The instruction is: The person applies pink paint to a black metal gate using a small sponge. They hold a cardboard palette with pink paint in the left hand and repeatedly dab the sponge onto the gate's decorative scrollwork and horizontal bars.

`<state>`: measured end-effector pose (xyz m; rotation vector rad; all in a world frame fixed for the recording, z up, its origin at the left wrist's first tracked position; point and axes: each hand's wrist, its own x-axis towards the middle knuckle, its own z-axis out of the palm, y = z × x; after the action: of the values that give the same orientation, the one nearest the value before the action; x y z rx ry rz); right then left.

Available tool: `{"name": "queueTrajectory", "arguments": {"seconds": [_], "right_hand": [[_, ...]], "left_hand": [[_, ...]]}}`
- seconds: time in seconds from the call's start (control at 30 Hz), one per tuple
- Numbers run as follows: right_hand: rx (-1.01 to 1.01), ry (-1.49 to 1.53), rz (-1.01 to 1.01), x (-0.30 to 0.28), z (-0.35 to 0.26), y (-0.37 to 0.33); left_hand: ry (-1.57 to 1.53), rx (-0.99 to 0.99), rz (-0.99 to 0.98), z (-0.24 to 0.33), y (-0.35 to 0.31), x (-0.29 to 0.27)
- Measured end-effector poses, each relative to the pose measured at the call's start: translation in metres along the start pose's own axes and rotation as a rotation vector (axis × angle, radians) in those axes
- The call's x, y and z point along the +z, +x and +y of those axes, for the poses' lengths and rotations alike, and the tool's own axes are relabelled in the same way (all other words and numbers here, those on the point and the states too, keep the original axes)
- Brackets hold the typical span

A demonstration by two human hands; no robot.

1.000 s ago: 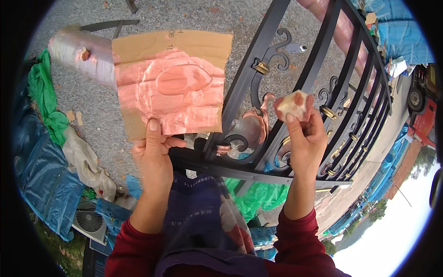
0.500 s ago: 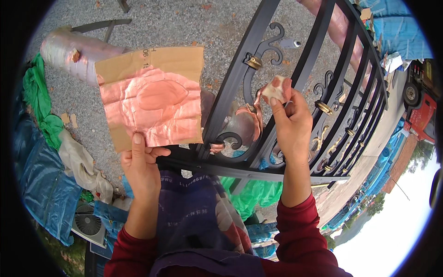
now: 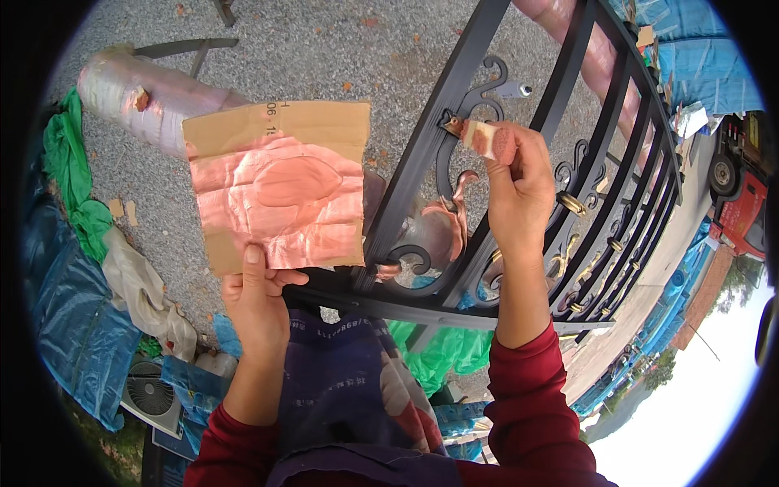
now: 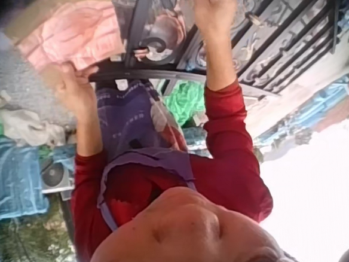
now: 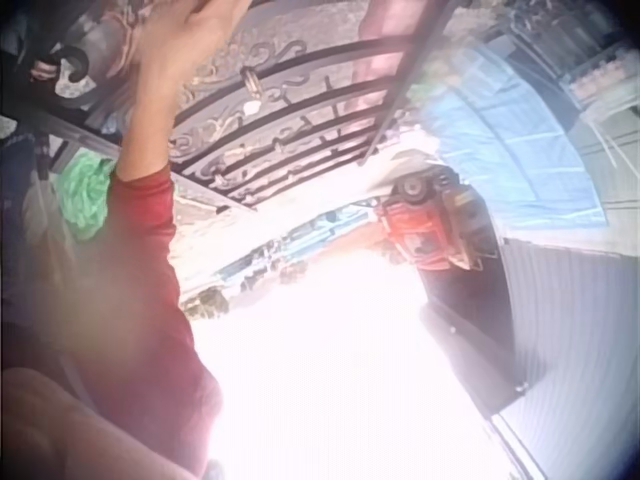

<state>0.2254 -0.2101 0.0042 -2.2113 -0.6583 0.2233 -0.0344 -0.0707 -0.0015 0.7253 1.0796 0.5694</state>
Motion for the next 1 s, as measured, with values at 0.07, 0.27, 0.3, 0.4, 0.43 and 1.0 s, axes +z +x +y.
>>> {"name": "queueTrajectory", "arguments": {"seconds": [0.07,0.27,0.3,0.4,0.43,1.0], "right_hand": [[0.078,0.156,0.042,-0.005,0.011,0.0],[-0.058,0.105,-0.046,0.002,-0.009,0.002],[-0.026,0.079,-0.038,0.002,-0.005,0.0],[0.047,0.103,0.003,-0.004,0.004,-0.006],[0.046,0.136,0.023,-0.005,0.003,-0.007],[0.171,0.159,-0.128,0.001,-0.002,0.013]], "left_hand": [[-0.01,-0.006,0.006,0.001,0.001,0.001],[-0.008,0.011,-0.022,-0.002,0.001,-0.002],[-0.012,0.008,-0.017,-0.002,0.001,-0.003],[-0.011,0.002,-0.011,-0.002,0.001,-0.003],[-0.003,0.002,-0.013,-0.001,0.001,-0.001],[0.019,0.024,-0.006,-0.001,0.0,0.006]]}}
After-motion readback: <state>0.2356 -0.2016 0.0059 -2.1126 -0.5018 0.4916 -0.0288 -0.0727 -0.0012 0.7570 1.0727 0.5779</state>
